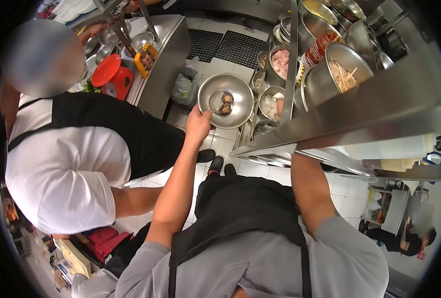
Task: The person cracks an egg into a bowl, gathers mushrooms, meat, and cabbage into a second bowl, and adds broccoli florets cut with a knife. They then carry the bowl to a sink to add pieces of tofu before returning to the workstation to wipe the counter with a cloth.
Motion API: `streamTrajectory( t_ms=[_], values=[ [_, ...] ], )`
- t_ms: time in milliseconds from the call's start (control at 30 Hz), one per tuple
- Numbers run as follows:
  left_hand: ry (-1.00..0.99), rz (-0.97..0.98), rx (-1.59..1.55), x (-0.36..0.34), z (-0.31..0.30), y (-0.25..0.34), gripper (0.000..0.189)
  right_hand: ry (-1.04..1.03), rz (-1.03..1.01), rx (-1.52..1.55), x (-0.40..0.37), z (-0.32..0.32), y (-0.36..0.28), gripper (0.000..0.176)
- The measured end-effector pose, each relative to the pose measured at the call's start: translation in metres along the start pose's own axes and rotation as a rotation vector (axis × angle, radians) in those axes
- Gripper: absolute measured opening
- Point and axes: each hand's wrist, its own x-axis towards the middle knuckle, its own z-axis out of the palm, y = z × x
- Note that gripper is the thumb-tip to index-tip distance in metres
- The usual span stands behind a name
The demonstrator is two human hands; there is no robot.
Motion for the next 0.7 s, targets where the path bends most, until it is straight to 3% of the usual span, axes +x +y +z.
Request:
streamTrajectory(
  t_ms=[33, 167, 233, 333, 367, 467, 600, 700],
  values=[
    [-0.017, 0.028, 0.068, 0.015, 0.004, 0.001, 0.038, 0.058, -0.036, -0.177, 0.005, -0.004, 0.008, 0.032],
    [-0.11, 0.032, 0.269, 0.053, 0.023, 0.021, 0.043, 0.101, 0.074, 0.534, 0.01, -0.004, 0.015, 0.031],
    [-0.164, 0.017, 0.316, 0.065, 0.029, 0.032, 0.043, 0.018, 0.141, 0.849, -0.016, -0.021, -0.038, 0.03],
    [-0.197, 0.091, 0.347, 0.078, 0.039, 0.037, 0.04, -0.326, -0.117, 0.904, -0.011, -0.025, -0.052, 0.028],
    [-0.241, 0.053, 0.289, 0.08, 0.04, 0.041, 0.039, -0.327, -0.087, 0.805, -0.016, -0.025, -0.066, 0.027],
    [-0.338, -0.012, 0.12, 0.079, 0.039, 0.054, 0.034, -0.125, -0.282, 0.24, -0.019, -0.019, -0.092, 0.026],
    [-0.372, -0.021, -0.024, 0.081, 0.042, 0.043, 0.031, -0.077, -0.295, 0.472, -0.012, -0.01, -0.087, 0.029],
    [-0.393, -0.042, -0.088, 0.084, 0.042, 0.039, 0.031, -0.286, -0.313, 0.641, -0.008, -0.002, -0.086, 0.038]
  ],
)
